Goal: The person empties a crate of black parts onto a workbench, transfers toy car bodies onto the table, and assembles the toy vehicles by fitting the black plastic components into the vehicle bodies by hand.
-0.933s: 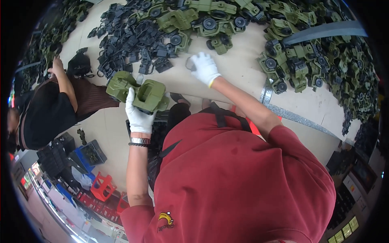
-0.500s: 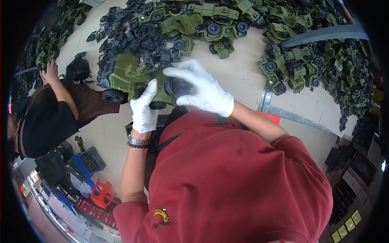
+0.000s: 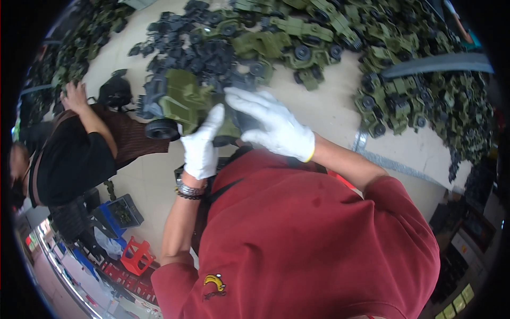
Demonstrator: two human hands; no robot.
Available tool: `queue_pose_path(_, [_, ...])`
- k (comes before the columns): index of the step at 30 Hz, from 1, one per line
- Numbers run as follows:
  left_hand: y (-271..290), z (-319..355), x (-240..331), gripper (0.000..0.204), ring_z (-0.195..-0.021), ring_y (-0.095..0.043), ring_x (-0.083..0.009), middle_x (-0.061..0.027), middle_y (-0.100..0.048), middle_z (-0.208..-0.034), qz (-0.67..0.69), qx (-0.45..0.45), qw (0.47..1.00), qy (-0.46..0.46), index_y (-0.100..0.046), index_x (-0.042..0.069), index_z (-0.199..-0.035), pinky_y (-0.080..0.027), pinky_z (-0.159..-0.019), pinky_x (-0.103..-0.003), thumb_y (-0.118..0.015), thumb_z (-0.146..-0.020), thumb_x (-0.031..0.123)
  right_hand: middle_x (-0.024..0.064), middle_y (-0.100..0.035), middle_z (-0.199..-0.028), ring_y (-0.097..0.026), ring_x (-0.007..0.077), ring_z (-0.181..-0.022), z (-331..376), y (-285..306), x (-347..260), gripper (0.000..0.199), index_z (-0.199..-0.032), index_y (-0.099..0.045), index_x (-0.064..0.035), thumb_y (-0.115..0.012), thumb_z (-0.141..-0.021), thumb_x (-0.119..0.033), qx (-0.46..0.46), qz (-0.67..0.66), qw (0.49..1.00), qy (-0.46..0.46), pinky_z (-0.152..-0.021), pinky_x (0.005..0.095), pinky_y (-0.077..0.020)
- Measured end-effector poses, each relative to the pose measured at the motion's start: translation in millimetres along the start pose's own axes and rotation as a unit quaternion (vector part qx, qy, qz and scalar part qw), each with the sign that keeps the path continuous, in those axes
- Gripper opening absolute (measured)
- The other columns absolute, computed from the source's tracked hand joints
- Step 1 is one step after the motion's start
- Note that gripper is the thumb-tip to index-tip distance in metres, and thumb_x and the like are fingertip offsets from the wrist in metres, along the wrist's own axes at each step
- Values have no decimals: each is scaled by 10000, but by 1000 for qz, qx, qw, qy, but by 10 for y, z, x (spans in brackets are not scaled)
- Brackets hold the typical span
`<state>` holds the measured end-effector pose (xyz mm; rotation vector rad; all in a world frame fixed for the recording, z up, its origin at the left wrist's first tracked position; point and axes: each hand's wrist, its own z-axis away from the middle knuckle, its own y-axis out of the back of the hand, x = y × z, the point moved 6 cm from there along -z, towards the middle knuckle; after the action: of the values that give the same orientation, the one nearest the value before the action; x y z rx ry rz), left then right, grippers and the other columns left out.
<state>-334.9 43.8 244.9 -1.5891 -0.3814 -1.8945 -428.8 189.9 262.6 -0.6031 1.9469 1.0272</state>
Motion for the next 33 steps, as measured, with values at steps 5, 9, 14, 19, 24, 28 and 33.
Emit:
queue_pose_path(5, [-6, 1, -189, 362, -1058, -641, -216, -75, -642, -1188, 238, 32, 963, 124, -574, 76, -1268, -530, -917, -373, -618, -972, 281, 188, -365, -1532, -419, 409, -1348, -284, 27, -90, 846, -1466, -398, -62, -716, -784, -450, -107, 57, 993, -11, -1095, 507, -351])
queue_pose_path(9, [-320, 154, -157, 475, -1131, -579, -239, -72, -623, -1183, 408, 54, 867, 282, -573, 112, -1260, -468, -981, -426, -582, -956, 477, 228, -442, -1413, -462, 447, -1238, -342, 40, -406, 938, -1362, -475, -24, -640, -750, -716, 61, 134, 982, 121, -1046, 525, -390])
queue_pose_path(14, [-366, 335, -665, 448, -1144, -573, -245, -69, -616, -1211, 503, 106, 798, 314, -590, 121, -1229, -470, -980, -416, -580, -950, 472, 171, -599, -1224, -570, 372, -1065, -232, -26, -250, 730, -1160, -587, -27, -732, -714, -587, 120, 129, 973, 151, -896, 469, -477])
queue_pose_path(19, [-520, 334, -783, 433, -1091, -615, -251, -88, -624, -1196, 504, 144, 771, 361, -577, 116, -1208, -524, -926, -432, -437, -993, 464, 121, -671, -1093, -621, 332, -955, -222, -11, 24, 501, -1035, -648, -46, -764, -734, -430, 120, 137, 978, 99, -810, 422, -508])
queue_pose_path(24, [-549, 349, -914, 371, -1127, -598, -257, -76, -620, -1217, 444, 115, 784, 417, -578, 122, -1210, -491, -954, -479, -360, -1018, 353, 133, -667, -1119, -613, 370, -1040, -123, 9, 83, 433, -1041, -641, -39, -769, -719, -299, 105, 123, 987, 2, -921, 442, -488])
queue_pose_path(28, [-513, 211, -837, 490, -1259, -486, -287, -87, -524, -1367, 388, 74, 809, 435, -489, 152, -1342, -386, -1055, -516, -356, -1025, 500, 158, -506, -1375, -495, 361, -1239, 59, 48, 180, 699, -1303, -522, -72, -773, -715, -356, 64, 95, 990, -79, -1026, 427, -423])
queue_pose_path(33, [-323, 18, -884, 572, -1251, -485, -283, -85, -547, -1360, 356, 126, 788, 486, -512, 173, -1337, -390, -1030, -534, -511, -947, 592, 191, -467, -1411, -473, 357, -1295, 580, 163, 564, 591, -1375, -463, -45, -544, -961, -460, 144, 30, 972, -181, -1025, 410, -427])
